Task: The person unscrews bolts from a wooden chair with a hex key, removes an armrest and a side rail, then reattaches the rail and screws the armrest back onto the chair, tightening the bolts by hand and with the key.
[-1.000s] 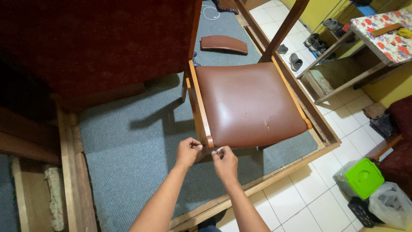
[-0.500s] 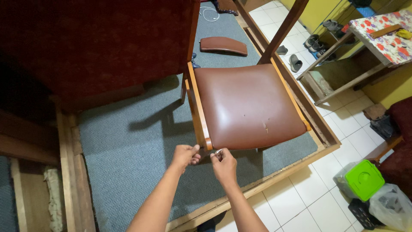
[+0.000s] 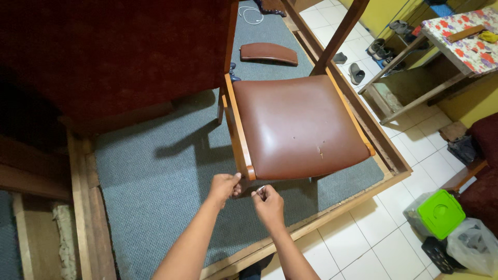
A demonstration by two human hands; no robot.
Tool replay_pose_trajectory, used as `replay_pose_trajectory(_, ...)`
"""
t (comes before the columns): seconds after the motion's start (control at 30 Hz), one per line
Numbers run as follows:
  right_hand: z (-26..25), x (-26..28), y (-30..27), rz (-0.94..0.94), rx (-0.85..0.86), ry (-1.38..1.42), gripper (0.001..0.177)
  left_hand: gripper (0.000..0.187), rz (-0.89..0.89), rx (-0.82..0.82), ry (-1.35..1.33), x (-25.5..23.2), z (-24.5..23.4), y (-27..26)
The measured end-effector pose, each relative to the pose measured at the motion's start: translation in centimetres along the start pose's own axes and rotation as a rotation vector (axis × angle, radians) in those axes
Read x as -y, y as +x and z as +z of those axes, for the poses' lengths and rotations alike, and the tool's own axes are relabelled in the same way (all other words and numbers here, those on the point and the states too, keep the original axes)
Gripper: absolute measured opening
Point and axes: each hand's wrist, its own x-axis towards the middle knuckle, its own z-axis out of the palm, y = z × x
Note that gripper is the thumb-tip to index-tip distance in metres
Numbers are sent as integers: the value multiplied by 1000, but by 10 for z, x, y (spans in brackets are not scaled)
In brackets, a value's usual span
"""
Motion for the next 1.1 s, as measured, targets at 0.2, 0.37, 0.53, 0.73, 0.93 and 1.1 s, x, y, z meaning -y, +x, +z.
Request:
replay_pose_trajectory(0.2,6,-2,-3,-2,21,29,22,16,172,33,18,-2,1,0)
replay_pose_trajectory(0.37,4,1,-9,-8,32,36,22,33,-110,55,27,-2,4,0)
replay_pose_trajectory(0.53,2,9,-13,63,42,9,24,14,190,44,117,-7,8,-5)
replay_pose_trajectory(0.73,6,7,-16,18,20,-4,23,46,-172,-16,76,-3,5,5)
replay_pose_trajectory(0.93,6,-9,-11,-27,26,-3,21,17,203,21,56,19,10,21)
replay_pose_trajectory(1.1,4,-18,-4,-6,77,0,22,22,-24,-6,-56,12,0,10)
